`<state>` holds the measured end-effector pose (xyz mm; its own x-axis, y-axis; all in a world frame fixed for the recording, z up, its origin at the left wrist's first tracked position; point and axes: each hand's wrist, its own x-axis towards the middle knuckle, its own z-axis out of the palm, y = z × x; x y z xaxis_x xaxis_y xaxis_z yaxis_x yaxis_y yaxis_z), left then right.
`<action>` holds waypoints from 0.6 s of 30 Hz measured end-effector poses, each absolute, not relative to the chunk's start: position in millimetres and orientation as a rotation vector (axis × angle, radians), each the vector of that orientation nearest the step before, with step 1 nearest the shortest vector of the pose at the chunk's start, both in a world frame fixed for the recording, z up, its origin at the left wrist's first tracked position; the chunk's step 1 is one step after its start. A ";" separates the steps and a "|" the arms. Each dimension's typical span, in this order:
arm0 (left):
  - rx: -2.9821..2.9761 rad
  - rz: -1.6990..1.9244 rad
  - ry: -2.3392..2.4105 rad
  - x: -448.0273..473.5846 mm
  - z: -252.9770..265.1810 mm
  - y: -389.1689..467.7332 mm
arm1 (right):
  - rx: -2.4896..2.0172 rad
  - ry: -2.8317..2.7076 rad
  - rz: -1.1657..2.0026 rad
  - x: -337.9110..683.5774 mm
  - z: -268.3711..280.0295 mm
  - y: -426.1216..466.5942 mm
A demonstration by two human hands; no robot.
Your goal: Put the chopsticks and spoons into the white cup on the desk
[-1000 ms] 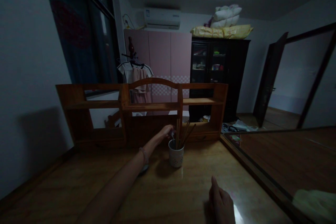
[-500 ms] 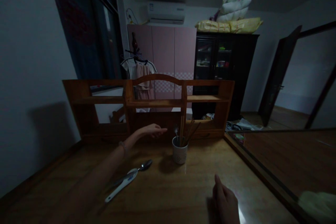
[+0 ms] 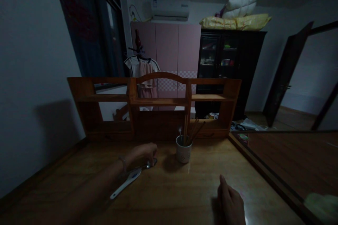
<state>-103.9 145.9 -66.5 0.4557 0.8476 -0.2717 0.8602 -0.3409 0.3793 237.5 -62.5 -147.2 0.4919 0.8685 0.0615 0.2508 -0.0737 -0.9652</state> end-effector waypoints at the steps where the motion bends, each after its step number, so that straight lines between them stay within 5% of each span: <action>1: 2.272 -0.016 1.422 -103.0 -54.5 147.2 | -1.608 -0.997 0.671 237.2 -146.2 -62.8; 10: 2.457 0.567 1.388 -87.3 126.8 153.8 | -1.539 -1.031 0.579 236.9 -140.9 -63.6; 18: 2.661 0.764 1.910 -13.2 93.8 116.0 | -1.578 -0.945 0.695 234.5 -142.8 -60.9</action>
